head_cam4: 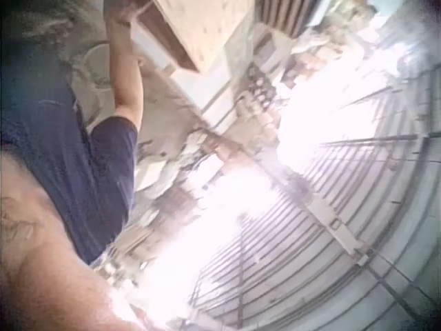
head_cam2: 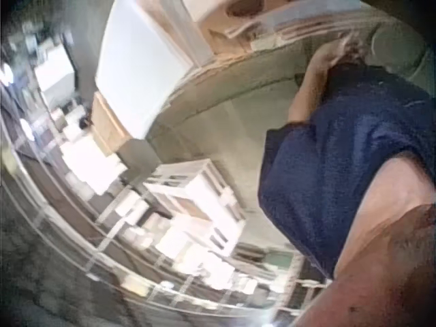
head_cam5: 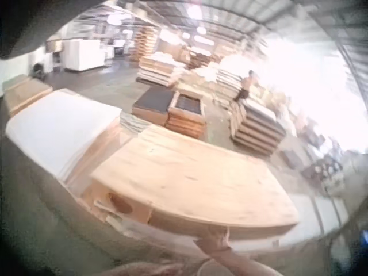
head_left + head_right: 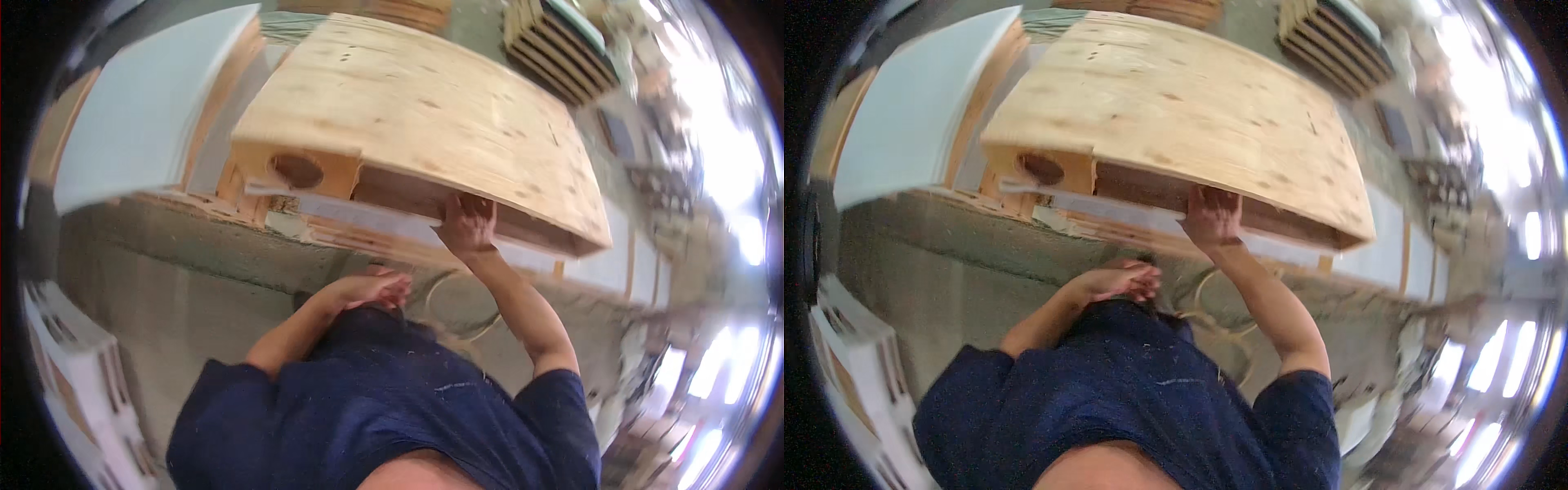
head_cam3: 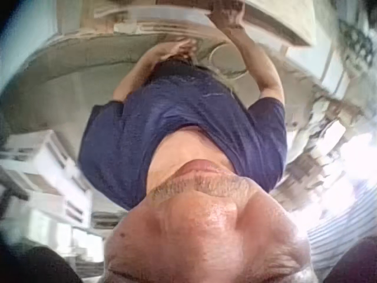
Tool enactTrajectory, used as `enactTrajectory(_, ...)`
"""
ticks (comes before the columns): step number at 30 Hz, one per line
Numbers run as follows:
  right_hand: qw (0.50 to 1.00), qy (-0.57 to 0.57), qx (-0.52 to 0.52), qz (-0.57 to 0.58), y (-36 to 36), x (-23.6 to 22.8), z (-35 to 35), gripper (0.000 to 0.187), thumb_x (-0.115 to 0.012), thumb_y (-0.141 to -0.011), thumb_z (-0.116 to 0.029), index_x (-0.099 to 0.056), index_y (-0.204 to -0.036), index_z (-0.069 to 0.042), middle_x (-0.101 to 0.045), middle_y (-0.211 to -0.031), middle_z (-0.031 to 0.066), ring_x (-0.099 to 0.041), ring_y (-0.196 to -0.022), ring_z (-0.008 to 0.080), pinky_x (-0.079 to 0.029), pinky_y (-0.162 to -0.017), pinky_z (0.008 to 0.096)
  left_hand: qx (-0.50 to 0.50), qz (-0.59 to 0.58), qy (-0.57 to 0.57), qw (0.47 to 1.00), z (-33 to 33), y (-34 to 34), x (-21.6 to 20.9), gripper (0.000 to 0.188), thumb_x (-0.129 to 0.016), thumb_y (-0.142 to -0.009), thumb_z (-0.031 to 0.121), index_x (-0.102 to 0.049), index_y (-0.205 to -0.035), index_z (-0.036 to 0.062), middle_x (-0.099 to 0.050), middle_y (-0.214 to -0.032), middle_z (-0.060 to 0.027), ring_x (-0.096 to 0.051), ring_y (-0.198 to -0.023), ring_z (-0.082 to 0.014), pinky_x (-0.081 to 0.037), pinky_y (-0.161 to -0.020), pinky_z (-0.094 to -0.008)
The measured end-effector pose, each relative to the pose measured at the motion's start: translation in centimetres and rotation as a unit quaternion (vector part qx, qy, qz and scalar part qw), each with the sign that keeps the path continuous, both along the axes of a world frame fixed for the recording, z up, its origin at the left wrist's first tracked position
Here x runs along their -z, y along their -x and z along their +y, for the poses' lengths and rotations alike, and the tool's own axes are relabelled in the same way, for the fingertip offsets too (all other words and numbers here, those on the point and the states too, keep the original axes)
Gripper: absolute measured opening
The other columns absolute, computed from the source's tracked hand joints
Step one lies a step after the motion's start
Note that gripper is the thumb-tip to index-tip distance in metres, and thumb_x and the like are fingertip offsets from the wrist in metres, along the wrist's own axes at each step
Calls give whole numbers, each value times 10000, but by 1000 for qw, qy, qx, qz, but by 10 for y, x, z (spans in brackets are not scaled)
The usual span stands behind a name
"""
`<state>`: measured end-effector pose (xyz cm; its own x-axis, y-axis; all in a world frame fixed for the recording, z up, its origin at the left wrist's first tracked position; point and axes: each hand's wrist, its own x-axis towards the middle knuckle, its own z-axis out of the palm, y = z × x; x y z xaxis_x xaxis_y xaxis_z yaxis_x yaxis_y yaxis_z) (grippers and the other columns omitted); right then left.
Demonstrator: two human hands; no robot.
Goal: The person repeatedly picks up white foam sheets and places them onto a wooden pallet structure. They smooth the sheets by hand and occasionally lift the wooden frame to adjust the stack. The person also uses a yellow air hose to blow dust off the wooden frame.
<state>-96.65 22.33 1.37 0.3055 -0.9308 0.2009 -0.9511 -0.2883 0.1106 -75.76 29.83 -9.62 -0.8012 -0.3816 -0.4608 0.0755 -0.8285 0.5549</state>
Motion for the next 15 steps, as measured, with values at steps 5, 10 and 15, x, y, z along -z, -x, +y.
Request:
enactTrajectory(5,971,-203,72,-104,-62,68,112,746,-673,-779,-494,-454,-1342,-56,-368,-1403,226,-258,-1353,361,-199,-1098,515,-297,-156,174,926,26,-171,-60,267,-466,-950,228,-612,-895,11,-653,-787,-115,-623,-685,-204,-509,-648,-330)
enactTrajectory(10,904,95,144,-391,34,45,139,402,-767,-736,-182,-612,-1078,-39,-620,-1107,177,-563,-1090,320,-448,-940,404,-476,-231,329,782,-56,-248,-84,332,-416,-988,294,-557,-1128,28,-610,-1034,-107,-571,-955,-182,-457,-834,-336)
enactTrajectory(15,712,327,475,-400,222,-8,105,531,-453,-939,-472,-577,-1172,-12,-582,-1155,184,-521,-1126,305,-386,-954,401,-404,-319,332,790,-161,-215,-97,567,-403,-995,352,-339,-1405,-34,-333,-1468,-153,-301,-1357,-228,-210,-1121,-380)
